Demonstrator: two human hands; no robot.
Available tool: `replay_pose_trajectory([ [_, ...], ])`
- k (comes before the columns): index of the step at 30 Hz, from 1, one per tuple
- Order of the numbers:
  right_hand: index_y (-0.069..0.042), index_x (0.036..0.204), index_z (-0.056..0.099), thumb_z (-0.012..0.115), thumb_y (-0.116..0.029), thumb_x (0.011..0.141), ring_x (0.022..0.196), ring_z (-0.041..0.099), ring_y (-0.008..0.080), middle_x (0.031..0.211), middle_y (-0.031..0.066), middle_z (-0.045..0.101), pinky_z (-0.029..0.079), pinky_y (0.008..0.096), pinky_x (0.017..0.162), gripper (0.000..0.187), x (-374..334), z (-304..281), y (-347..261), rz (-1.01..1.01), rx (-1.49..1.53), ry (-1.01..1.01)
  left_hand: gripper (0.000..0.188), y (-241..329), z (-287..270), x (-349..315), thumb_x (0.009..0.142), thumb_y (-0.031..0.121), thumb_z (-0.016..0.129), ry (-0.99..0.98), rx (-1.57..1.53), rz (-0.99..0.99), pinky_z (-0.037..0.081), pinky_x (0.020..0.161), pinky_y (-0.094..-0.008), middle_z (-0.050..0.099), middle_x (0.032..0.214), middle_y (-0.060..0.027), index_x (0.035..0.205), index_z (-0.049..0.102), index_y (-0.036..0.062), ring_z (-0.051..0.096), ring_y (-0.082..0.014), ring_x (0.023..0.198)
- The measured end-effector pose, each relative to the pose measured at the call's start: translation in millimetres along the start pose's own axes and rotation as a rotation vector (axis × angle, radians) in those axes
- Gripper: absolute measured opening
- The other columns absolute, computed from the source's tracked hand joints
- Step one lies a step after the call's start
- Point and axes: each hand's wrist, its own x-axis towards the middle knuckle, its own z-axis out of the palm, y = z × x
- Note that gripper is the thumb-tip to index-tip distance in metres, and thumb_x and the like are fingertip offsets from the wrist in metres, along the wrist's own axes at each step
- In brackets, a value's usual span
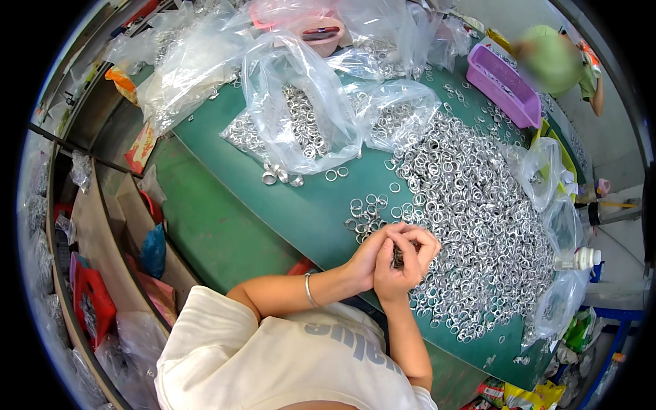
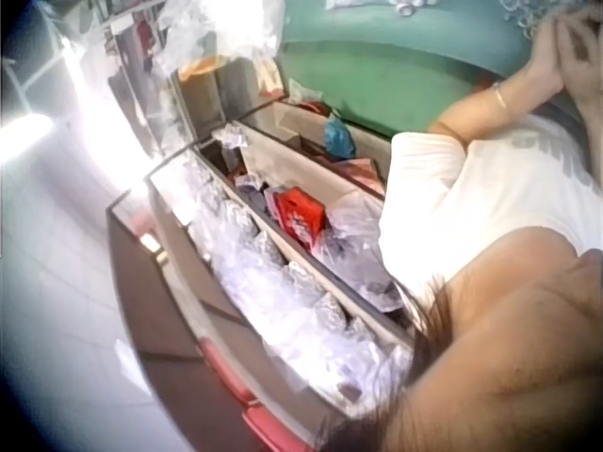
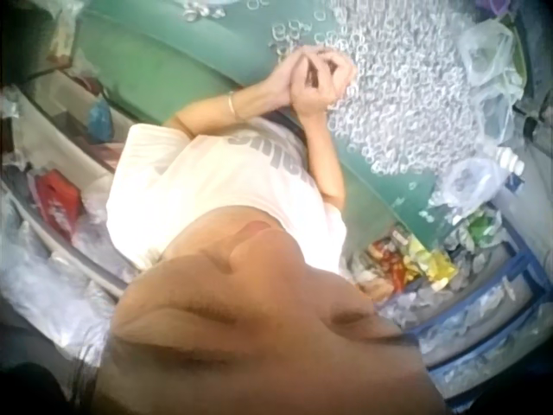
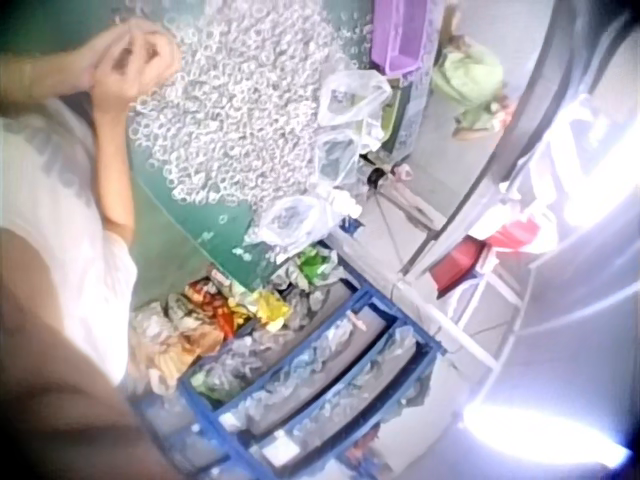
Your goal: The person sorts through a large pile of small silver metal rings by hand, selecting individual rings and placing them into a smaller grouped pile on the table.
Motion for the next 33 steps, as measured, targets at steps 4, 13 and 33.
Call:
replay_pose_trajectory([
  [4, -0.002, 0.085, 0.065, 0.061, 0.004, 0.069, 0.084, 0.049, 0.0263, 0.083, 0.0091, 0.054, 0.040, 0.0369, 0.076, 0.017, 6, -2, -9, -0.090, -0.027, -0.067, 0.027, -6, -10, -6, 0.092, 0.023, 0.045, 0.115, -0.016, -0.056, 0.047, 0.083, -0.0318, 0.060, 0.102, -0.0100, 0.104, 0.058, 0.0029, 0.057, -0.0187, 0.092],
  [13, 0.002, 0.088, 0.061, 0.057, 0.008, 0.077, 0.078, 0.051, 0.0202, 0.082, 0.0094, 0.055, 0.042, 0.0291, 0.072, 0.014, 2, -35, -22, 0.361, 0.441, -0.051, 0.010, 96, 16, -33, 0.086, 0.010, 0.052, -0.003, -0.375, 0.294, 0.049, 0.058, -0.0284, 0.052, 0.087, -0.0107, 0.092, 0.054, 0.0022, 0.054, -0.0186, 0.074],
  [33, -0.003, 0.100, 0.061, 0.069, -0.005, 0.072, 0.095, 0.052, 0.0253, 0.104, 0.0121, 0.057, 0.039, 0.0353, 0.085, 0.028, -52, -159, 25, 0.415, -0.335, -0.227, 0.038, 75, 39, -30, 0.085, 0.009, 0.058, 0.249, 1.219, 1.143, 0.036, 0.099, -0.0317, 0.050, 0.120, -0.0107, 0.121, 0.048, -0.0004, 0.046, -0.0180, 0.114],
])
